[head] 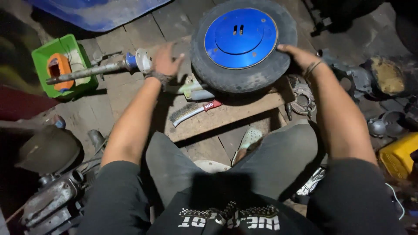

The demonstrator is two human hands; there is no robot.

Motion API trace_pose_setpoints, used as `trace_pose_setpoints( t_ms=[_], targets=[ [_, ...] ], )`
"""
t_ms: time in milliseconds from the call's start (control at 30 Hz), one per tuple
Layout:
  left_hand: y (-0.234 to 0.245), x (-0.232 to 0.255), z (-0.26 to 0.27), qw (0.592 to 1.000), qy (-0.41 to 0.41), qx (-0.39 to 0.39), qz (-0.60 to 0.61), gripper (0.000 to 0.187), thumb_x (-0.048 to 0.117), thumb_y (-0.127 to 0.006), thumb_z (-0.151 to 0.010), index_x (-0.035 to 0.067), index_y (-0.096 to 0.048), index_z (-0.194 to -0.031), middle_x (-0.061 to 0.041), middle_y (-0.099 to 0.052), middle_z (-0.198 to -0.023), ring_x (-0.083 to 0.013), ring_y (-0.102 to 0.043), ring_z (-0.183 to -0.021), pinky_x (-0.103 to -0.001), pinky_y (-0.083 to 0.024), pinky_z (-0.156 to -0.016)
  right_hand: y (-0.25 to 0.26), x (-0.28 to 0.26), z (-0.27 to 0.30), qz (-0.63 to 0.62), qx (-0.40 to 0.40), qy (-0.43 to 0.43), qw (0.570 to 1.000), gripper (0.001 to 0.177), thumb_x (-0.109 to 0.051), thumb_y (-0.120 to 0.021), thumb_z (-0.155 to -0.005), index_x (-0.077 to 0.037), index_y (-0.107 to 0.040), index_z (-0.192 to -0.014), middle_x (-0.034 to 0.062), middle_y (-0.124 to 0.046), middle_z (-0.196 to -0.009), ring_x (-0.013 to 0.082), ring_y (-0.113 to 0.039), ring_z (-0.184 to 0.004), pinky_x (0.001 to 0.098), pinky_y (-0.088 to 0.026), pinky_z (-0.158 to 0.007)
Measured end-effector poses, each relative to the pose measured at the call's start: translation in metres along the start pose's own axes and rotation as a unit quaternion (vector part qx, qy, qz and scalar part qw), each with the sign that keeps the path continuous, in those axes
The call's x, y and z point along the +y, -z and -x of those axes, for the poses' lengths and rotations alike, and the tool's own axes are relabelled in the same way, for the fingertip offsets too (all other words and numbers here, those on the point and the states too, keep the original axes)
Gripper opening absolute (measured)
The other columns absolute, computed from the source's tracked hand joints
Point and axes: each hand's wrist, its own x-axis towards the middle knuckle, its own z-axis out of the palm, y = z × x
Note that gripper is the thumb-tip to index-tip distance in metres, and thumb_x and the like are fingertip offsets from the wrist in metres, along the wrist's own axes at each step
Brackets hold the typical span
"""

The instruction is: The person cleans a wheel assembly with a blue hub and a metal suspension spring using a wire brush. They rotate the wheel to scrub the tire and hub, then use the brush to clean the metal spring and axle components.

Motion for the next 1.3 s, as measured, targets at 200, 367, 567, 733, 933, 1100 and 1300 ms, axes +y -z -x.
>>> trace_pose_setpoints(
  t_ms=[200, 367, 567, 733, 933, 1100, 1300],
  targets=[
    [-0.009, 0.053, -0.006, 0.997, -0.068, 0.021, -0.006, 0.062, 0.044, -0.057, -0.097, 0.018, -0.044, -0.152, -0.024, -0.054, -0.145, -0.0491, -0.051, -0.129, -0.069, -0.042, -0.102, 0.057, -0.001, -0.104, 0.041, 0.056, -0.028, 0.997, 0.072, -0.07, -0.066, -0.076, -0.017, -0.065, -0.125, 0.0052, -0.07, -0.117, 0.0237, -0.067, -0.104, 0.0398, -0.052, -0.096],
    [0.022, 0.087, 0.026, 0.959, -0.255, 0.078, -0.098, 0.017, 0.023, -0.067, -0.088, 0.007, -0.068, -0.096, -0.016, -0.062, -0.1, -0.0371, -0.051, -0.092, -0.054, -0.04, -0.096, 0.081, 0.039, -0.164, 0.226, 0.344, 0.359, 0.838, 0.06, -0.061, -0.082, -0.099, -0.004, -0.073, -0.114, 0.0193, -0.075, -0.11, 0.0395, -0.07, -0.092, 0.0516, -0.051, -0.066],
    [0.034, 0.131, 0.052, 0.96, -0.255, -0.008, -0.113, 0.024, 0.027, -0.063, -0.085, 0.011, -0.075, -0.098, -0.011, -0.069, -0.09, -0.0371, -0.062, -0.099, -0.075, -0.026, -0.113, -0.018, 0.026, -0.045, 0.517, 0.274, 0.362, 0.726, 0.05, -0.063, -0.062, -0.099, -0.019, -0.079, -0.115, 0.0183, -0.069, -0.117, 0.0498, -0.044, -0.129, 0.062, -0.039, -0.093],
    [0.038, 0.162, 0.066, 0.953, -0.29, -0.018, -0.083, 0.024, 0.027, -0.068, -0.081, 0.013, -0.075, -0.099, -0.008, -0.071, -0.1, -0.0394, -0.062, -0.103, -0.079, -0.022, -0.111, -0.006, 0.05, -0.055, 0.524, 0.34, 0.409, 0.666, 0.048, -0.06, -0.065, -0.102, -0.017, -0.08, -0.117, 0.0189, -0.071, -0.112, 0.048, -0.05, -0.116, 0.0633, -0.032, -0.101],
    [0.031, 0.186, 0.07, 0.945, -0.308, -0.033, -0.106, 0.034, 0.034, -0.066, -0.08, 0.015, -0.074, -0.108, -0.01, -0.07, -0.1, -0.0404, -0.062, -0.103, -0.079, -0.022, -0.111, 0.052, 0.081, -0.044, 0.294, 0.399, 0.402, 0.77, 0.046, -0.049, -0.071, -0.098, -0.011, -0.072, -0.123, 0.0217, -0.066, -0.12, 0.0498, -0.045, -0.118, 0.0634, -0.031, -0.095],
    [0.034, 0.249, 0.076, 0.938, -0.332, -0.046, -0.091, 0.045, 0.036, -0.067, -0.079, 0.015, -0.069, -0.118, -0.011, -0.065, -0.1, -0.0405, -0.061, -0.098, -0.075, -0.024, -0.111, 0.084, 0.195, -0.071, 0.117, 0.516, 0.379, 0.759, 0.045, -0.039, -0.09, -0.097, -0.012, -0.055, -0.088, 0.0082, -0.059, -0.086, 0.0281, -0.056, -0.081, 0.0423, -0.041, -0.072],
    [-0.007, 0.384, 0.06, 0.867, -0.493, -0.07, -0.019, 0.047, 0.044, -0.071, -0.087, 0.013, -0.063, -0.121, -0.018, -0.059, -0.109, -0.0467, -0.061, -0.092, -0.06, -0.047, -0.072, 0.01, 0.394, -0.098, -0.075, 0.553, 0.242, 0.794, 0.033, -0.033, -0.088, -0.083, -0.015, -0.064, -0.095, 0.007, -0.062, -0.103, 0.0245, -0.059, -0.097, 0.0374, -0.044, -0.088]
  ],
)
